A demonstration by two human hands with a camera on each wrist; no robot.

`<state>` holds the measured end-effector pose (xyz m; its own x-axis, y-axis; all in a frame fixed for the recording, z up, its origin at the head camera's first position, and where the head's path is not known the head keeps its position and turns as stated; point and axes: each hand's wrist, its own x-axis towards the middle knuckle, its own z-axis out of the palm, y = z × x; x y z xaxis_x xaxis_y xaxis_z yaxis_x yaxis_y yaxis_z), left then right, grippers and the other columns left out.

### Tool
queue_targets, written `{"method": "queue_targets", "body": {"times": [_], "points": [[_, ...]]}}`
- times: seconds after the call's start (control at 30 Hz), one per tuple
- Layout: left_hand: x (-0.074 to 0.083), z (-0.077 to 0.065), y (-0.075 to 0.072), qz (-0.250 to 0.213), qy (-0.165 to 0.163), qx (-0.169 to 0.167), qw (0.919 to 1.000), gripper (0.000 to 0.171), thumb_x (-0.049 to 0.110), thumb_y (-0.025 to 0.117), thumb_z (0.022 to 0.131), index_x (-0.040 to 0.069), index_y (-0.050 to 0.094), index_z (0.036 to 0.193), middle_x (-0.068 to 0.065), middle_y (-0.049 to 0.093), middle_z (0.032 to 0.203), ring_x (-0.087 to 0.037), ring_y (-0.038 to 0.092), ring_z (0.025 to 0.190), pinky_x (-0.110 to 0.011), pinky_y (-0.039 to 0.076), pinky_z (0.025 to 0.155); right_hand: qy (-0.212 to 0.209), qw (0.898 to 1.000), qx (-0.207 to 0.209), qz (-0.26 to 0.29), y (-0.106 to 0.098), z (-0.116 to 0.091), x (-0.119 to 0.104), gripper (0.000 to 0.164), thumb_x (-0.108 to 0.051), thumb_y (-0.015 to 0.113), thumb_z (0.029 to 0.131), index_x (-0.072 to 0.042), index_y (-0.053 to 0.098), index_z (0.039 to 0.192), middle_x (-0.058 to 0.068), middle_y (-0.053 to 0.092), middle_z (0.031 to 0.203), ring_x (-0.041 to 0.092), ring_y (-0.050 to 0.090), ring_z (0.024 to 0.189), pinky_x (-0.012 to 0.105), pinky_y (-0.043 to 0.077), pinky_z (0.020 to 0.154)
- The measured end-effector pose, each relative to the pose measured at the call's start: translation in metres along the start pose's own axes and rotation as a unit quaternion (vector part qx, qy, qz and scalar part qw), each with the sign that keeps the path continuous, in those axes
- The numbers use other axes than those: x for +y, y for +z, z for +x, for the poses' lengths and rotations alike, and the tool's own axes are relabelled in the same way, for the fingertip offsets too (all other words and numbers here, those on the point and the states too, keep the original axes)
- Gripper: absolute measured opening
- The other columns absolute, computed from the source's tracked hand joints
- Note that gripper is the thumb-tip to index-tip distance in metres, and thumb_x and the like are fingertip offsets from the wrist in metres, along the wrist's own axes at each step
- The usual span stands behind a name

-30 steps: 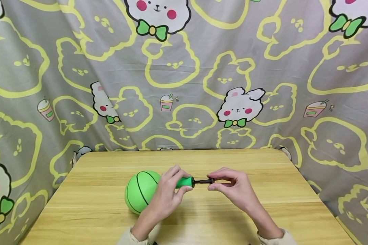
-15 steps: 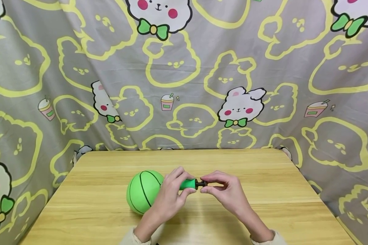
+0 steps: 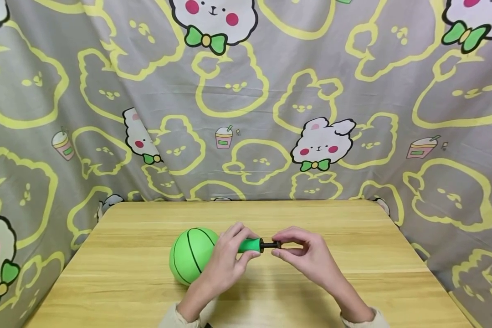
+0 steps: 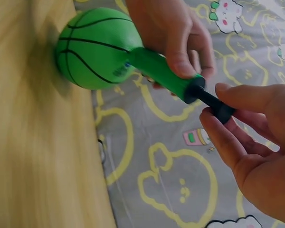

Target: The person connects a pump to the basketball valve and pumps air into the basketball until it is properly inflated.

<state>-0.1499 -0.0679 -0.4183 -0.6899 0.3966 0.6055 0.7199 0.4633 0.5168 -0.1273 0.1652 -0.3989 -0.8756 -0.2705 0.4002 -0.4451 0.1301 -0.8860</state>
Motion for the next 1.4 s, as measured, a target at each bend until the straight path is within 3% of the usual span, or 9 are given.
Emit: {"method": "queue_targets", "body": {"times": [0.37,0.7,0.97,1.17,1.4], "points": [[-0.005,0.0,-0.005,-0.003,-0.013,0.006,0.9999,0.027,0.017,0.086,0.082,0.017,0.07,0.104,0.011,0.057,0.097,-0.006,0.057,0.09,-0.039,0.046,0.083,0.003,1.0,-0.01,-0.001,-0.024,0.0,-0.007,0.024,0.001,0.08,0.086,-0.006,0.075,0.109,0.012,0.071,0.107,0.025,0.072,0.099,0.039,0.06,0.078],[-0.008,0.002,-0.009,0.0,-0.011,0.004,0.9999,0.024,0.02,0.083,0.086,0.017,0.069,0.106,0.011,0.054,0.096,-0.006,0.054,0.086,-0.038,0.047,0.083,-0.019,1.0,0.0,-0.011,-0.042,-0.001,-0.013,0.027,0.006,0.079,0.085,0.003,0.073,0.111,0.021,0.069,0.108,0.024,0.073,0.096,0.04,0.059,0.077],[-0.007,0.003,-0.012,-0.001,-0.025,0.005,0.9997,0.023,0.021,0.082,0.087,0.019,0.069,0.106,0.012,0.055,0.098,-0.007,0.053,0.087,-0.037,0.047,0.082,-0.035,0.999,-0.003,-0.002,-0.058,-0.004,-0.017,0.028,0.012,0.077,0.084,0.006,0.072,0.112,0.021,0.069,0.11,0.023,0.072,0.097,0.04,0.059,0.078],[-0.007,0.003,-0.013,-0.003,-0.024,0.005,0.9997,0.022,0.024,0.08,0.089,0.019,0.069,0.107,0.012,0.055,0.098,-0.006,0.053,0.086,-0.037,0.047,0.081,-0.06,0.998,-0.018,0.021,-0.062,-0.003,-0.017,0.031,0.016,0.075,0.084,0.009,0.07,0.113,0.022,0.068,0.112,0.024,0.071,0.101,0.04,0.059,0.079],[-0.007,0.004,-0.012,0.003,-0.012,0.018,0.9998,0.022,0.023,0.081,0.088,0.017,0.07,0.105,0.01,0.056,0.095,-0.006,0.053,0.084,-0.035,0.047,0.078,-0.051,0.999,0.005,0.006,-0.057,-0.001,-0.013,0.029,0.013,0.078,0.081,0.007,0.074,0.11,0.02,0.071,0.109,0.02,0.071,0.099,0.04,0.06,0.077]]}}
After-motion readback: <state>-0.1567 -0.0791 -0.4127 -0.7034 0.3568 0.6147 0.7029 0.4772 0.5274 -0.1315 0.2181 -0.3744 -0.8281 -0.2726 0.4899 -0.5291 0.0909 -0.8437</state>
